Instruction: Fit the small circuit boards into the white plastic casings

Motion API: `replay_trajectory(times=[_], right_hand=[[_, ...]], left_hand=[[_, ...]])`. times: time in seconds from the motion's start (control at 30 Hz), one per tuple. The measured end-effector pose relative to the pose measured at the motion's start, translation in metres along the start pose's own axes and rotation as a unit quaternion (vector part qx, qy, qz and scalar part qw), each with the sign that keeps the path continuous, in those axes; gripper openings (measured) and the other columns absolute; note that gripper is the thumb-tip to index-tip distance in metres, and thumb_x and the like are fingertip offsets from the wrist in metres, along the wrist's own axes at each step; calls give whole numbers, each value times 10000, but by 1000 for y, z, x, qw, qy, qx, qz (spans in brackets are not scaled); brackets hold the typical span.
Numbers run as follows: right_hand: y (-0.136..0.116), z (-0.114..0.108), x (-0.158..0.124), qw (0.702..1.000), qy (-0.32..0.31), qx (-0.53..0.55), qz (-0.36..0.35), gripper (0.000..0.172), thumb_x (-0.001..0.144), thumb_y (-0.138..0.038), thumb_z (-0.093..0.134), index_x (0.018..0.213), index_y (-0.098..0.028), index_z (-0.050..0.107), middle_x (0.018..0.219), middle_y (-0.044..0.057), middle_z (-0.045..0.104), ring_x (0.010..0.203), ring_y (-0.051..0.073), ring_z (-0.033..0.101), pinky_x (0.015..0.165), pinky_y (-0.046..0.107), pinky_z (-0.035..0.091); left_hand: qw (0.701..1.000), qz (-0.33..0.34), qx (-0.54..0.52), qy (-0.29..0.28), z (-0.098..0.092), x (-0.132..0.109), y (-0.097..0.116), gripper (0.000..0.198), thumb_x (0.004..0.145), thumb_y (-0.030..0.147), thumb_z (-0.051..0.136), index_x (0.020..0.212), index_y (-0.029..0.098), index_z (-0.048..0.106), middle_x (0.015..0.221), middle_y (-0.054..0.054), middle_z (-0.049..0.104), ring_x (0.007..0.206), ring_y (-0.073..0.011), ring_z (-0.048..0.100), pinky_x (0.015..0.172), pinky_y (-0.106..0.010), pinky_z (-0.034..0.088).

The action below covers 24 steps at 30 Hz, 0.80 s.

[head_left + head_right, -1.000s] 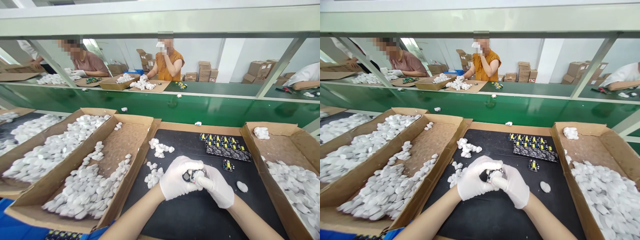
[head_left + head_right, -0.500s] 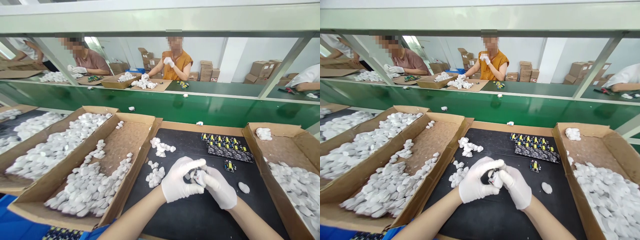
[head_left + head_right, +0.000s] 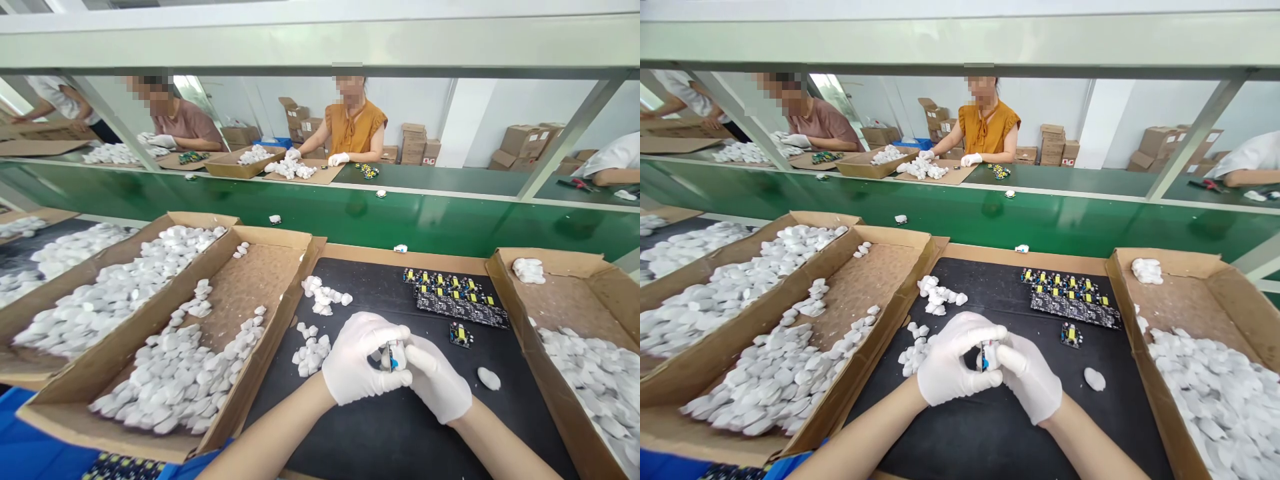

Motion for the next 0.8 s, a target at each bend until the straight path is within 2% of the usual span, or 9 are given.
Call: replay_trajectory(times=[0.1,0.2,0.33,0.43,0.6,0.7,0.8], right_hand=[[-4,-3,2,995,23,-94,14,228,774,-371,589,663,-173,562,717,-3,463,729,165,412,694,302,332],[-5,-6,2,989,44,-141,21,177,788,-286,542,652,-175,533,701,-9,471,702,154,407,673,292,323],[-5,-4,1,987,53,-154,-6,248,832,-387,456,661,-207,458,712,-2,466,701,165,417,681,303,369],[-5,-1,0,983,57,-173,-14,313,851,-472,438,678,-212,455,741,13,475,731,182,427,716,325,378],[-5,-2,2,962,98,-252,-48,426,817,-616,485,727,-200,491,712,6,496,696,179,433,705,327,369],[-5,-4,3,961,109,-245,-62,419,804,-608,524,715,-201,486,690,-2,492,688,175,441,672,311,367],[-3,-5,2,982,83,-161,-56,367,795,-562,570,744,-203,515,732,5,513,711,173,454,662,302,368]], left_hand=[[999,12,46,-6,1,2,2,387,715,421,711,1031,225,607,810,-30,737,751,-211,671,720,-357,503],[996,32,83,-10,2,5,5,302,735,408,681,946,201,616,768,-35,743,678,-201,671,648,-334,501],[995,42,93,15,2,7,8,286,750,391,661,952,196,608,764,-30,747,666,-188,674,636,-320,506],[993,40,105,29,2,6,9,263,709,317,681,931,196,613,721,-15,738,653,-183,676,653,-320,511],[992,33,117,-17,8,6,9,221,671,223,651,888,192,624,688,-7,722,620,-180,666,630,-324,496],[995,13,91,-39,10,5,6,225,701,228,659,923,199,637,756,-18,723,680,-185,665,673,-336,500],[999,-19,41,-18,6,2,-2,348,756,440,682,1021,216,655,1015,-87,690,906,-240,648,789,-391,504]])
Point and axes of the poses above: each hand's wrist, its own x-axis towards the middle knuckle, its own z-axis out of the palm, y = z × x, the point moved 5 cm from there along x, towards the middle knuckle
